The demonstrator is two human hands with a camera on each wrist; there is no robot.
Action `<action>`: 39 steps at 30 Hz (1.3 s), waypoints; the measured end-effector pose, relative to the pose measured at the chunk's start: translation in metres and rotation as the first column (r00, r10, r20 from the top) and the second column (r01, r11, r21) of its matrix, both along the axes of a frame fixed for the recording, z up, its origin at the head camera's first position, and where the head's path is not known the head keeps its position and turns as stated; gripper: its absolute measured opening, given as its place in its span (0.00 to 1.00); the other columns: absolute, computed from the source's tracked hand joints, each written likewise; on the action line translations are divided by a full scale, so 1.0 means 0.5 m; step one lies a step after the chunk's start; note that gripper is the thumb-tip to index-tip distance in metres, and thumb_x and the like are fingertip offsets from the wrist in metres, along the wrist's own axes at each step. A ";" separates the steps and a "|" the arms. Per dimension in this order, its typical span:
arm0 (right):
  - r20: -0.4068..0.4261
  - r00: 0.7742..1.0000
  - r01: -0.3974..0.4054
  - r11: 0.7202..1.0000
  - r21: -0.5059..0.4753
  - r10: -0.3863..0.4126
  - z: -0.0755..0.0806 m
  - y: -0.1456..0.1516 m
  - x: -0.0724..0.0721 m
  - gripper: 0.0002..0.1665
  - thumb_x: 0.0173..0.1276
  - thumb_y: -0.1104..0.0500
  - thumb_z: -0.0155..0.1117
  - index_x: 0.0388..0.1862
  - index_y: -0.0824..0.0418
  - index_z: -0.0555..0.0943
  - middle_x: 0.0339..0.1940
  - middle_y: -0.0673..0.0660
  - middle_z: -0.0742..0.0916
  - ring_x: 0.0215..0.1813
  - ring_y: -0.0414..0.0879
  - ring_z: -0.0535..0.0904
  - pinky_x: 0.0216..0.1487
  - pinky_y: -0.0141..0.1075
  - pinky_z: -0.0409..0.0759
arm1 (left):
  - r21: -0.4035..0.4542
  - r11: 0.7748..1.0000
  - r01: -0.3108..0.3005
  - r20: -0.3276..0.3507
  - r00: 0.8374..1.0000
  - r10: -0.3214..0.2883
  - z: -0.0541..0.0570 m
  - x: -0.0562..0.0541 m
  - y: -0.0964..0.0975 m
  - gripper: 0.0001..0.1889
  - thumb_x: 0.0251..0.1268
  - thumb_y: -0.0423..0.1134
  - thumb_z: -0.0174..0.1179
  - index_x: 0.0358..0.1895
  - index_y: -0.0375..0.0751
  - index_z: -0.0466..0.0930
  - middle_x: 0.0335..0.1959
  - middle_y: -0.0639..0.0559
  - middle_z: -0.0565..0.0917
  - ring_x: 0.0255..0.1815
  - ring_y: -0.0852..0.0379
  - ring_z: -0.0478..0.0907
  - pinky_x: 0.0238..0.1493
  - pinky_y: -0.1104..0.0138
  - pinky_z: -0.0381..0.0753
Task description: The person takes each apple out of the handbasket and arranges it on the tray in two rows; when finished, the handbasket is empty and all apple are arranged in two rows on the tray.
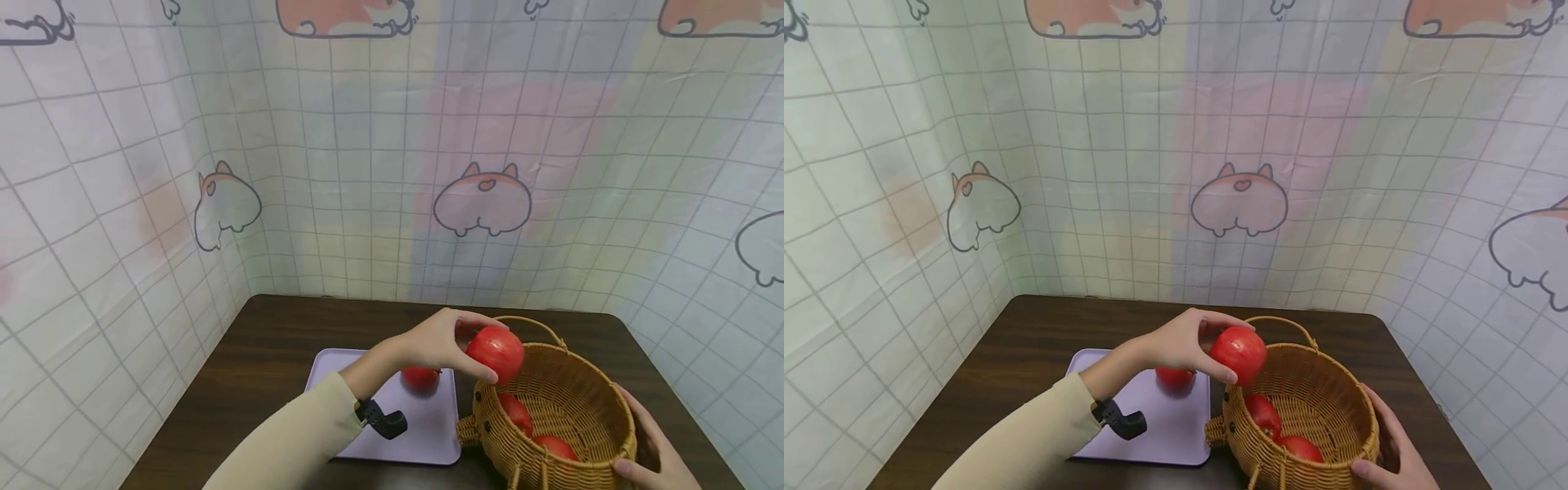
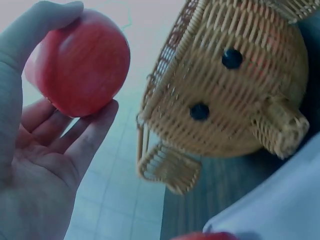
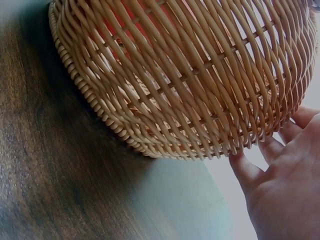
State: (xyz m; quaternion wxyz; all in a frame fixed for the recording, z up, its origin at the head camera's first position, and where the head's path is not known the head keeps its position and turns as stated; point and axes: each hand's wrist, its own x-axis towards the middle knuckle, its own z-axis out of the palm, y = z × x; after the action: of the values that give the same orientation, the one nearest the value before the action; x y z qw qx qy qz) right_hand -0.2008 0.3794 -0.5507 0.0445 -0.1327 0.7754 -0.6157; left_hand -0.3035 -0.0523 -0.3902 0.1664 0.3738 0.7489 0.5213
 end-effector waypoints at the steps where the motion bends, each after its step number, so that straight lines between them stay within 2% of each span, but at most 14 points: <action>1: 0.004 1.000 0.004 1.000 0.003 -0.004 0.001 -0.001 0.001 0.57 0.81 0.59 0.60 0.95 0.37 0.39 0.77 0.27 0.63 0.67 0.20 0.74 0.52 0.36 0.92 | 0.020 1.000 -0.008 0.010 1.000 0.008 -0.004 0.004 -0.014 0.36 0.57 0.42 0.87 0.71 0.61 0.85 0.63 0.63 0.89 0.59 0.63 0.89 0.59 0.65 0.91; 6: -0.015 1.000 -0.018 1.000 0.007 0.018 0.010 -0.012 0.003 0.57 0.82 0.60 0.60 0.96 0.40 0.39 0.80 0.29 0.62 0.69 0.20 0.73 0.53 0.37 0.92 | 0.058 0.993 -0.106 0.048 0.993 0.103 -0.023 0.026 -0.104 0.37 0.57 0.40 0.86 0.72 0.62 0.85 0.65 0.58 0.89 0.63 0.58 0.89 0.61 0.61 0.92; 9: -0.056 0.997 -0.049 0.999 -0.002 0.049 0.018 -0.018 0.005 0.56 0.82 0.63 0.59 0.96 0.43 0.39 0.82 0.29 0.61 0.72 0.21 0.73 0.54 0.37 0.92 | 0.069 0.982 -0.179 0.057 0.983 0.175 -0.038 0.035 -0.163 0.37 0.58 0.40 0.85 0.72 0.63 0.84 0.67 0.55 0.88 0.66 0.53 0.87 0.61 0.58 0.92; 12: -0.090 0.994 -0.061 0.998 0.007 0.061 0.026 -0.023 0.010 0.57 0.81 0.65 0.58 0.96 0.45 0.39 0.83 0.29 0.61 0.73 0.20 0.72 0.54 0.37 0.92 | 0.093 0.966 -0.241 0.056 0.970 0.237 -0.054 0.044 -0.221 0.38 0.59 0.39 0.85 0.74 0.60 0.83 0.68 0.53 0.87 0.67 0.48 0.86 0.60 0.56 0.93; 15: -0.116 0.991 -0.065 0.998 0.014 0.066 0.032 -0.029 0.013 0.57 0.80 0.67 0.58 0.96 0.47 0.39 0.83 0.29 0.61 0.73 0.20 0.71 0.54 0.36 0.91 | 0.112 0.943 -0.314 0.045 0.949 0.311 -0.074 0.054 -0.274 0.39 0.59 0.39 0.85 0.76 0.56 0.82 0.69 0.51 0.87 0.67 0.45 0.87 0.60 0.57 0.93; 19: -0.133 0.989 -0.070 0.997 -0.007 0.069 0.034 -0.031 0.013 0.58 0.79 0.69 0.59 0.96 0.48 0.41 0.84 0.30 0.61 0.74 0.21 0.71 0.55 0.34 0.90 | 0.088 0.905 -0.416 0.014 0.909 0.416 -0.113 0.060 -0.321 0.39 0.58 0.41 0.86 0.75 0.56 0.82 0.69 0.51 0.87 0.63 0.46 0.89 0.62 0.59 0.92; 23: -0.133 0.990 -0.051 0.999 -0.007 0.050 0.034 -0.026 0.014 0.59 0.78 0.70 0.60 0.96 0.48 0.41 0.84 0.29 0.62 0.74 0.20 0.71 0.55 0.33 0.90 | 0.028 0.877 -0.480 -0.013 0.877 0.480 -0.165 0.050 -0.342 0.39 0.57 0.45 0.87 0.74 0.56 0.82 0.69 0.52 0.87 0.62 0.48 0.89 0.63 0.57 0.91; 27: -0.123 0.992 -0.038 0.999 -0.002 0.037 0.033 -0.023 0.015 0.59 0.78 0.68 0.61 0.96 0.47 0.41 0.84 0.28 0.61 0.74 0.19 0.70 0.55 0.34 0.90 | -0.010 0.859 -0.511 -0.006 0.859 0.511 -0.213 0.039 -0.347 0.41 0.55 0.46 0.88 0.74 0.53 0.82 0.70 0.49 0.86 0.63 0.46 0.88 0.62 0.54 0.92; 31: -0.136 0.990 -0.045 0.999 -0.012 0.043 0.028 -0.020 0.018 0.59 0.78 0.68 0.61 0.96 0.48 0.41 0.84 0.27 0.61 0.74 0.19 0.70 0.55 0.33 0.90 | -0.025 0.841 -0.540 0.014 0.841 0.540 -0.248 0.030 -0.344 0.42 0.54 0.45 0.89 0.74 0.51 0.83 0.70 0.46 0.86 0.65 0.44 0.88 0.62 0.54 0.92; 35: -0.151 0.987 -0.054 0.998 -0.025 0.050 0.023 -0.018 0.020 0.59 0.77 0.69 0.60 0.96 0.49 0.41 0.84 0.27 0.61 0.75 0.19 0.70 0.55 0.34 0.90 | -0.031 0.834 -0.551 0.018 0.834 0.552 -0.273 0.020 -0.341 0.41 0.54 0.44 0.89 0.74 0.48 0.83 0.70 0.44 0.86 0.66 0.44 0.88 0.63 0.53 0.92; 39: -0.150 0.987 -0.062 0.997 -0.035 0.056 0.020 -0.018 0.019 0.59 0.77 0.70 0.60 0.96 0.49 0.41 0.84 0.27 0.62 0.74 0.20 0.71 0.55 0.35 0.91 | -0.036 0.850 -0.526 0.027 0.850 0.527 -0.293 0.016 -0.340 0.42 0.54 0.42 0.89 0.74 0.44 0.82 0.68 0.42 0.87 0.64 0.45 0.89 0.64 0.54 0.91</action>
State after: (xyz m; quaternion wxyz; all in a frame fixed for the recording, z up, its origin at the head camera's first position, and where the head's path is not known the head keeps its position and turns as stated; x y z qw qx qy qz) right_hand -0.1912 0.3704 -0.5405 0.0019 -0.2021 0.7599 -0.6179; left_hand -0.2956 -0.2224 -0.5365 0.0359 0.1428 0.8265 0.5433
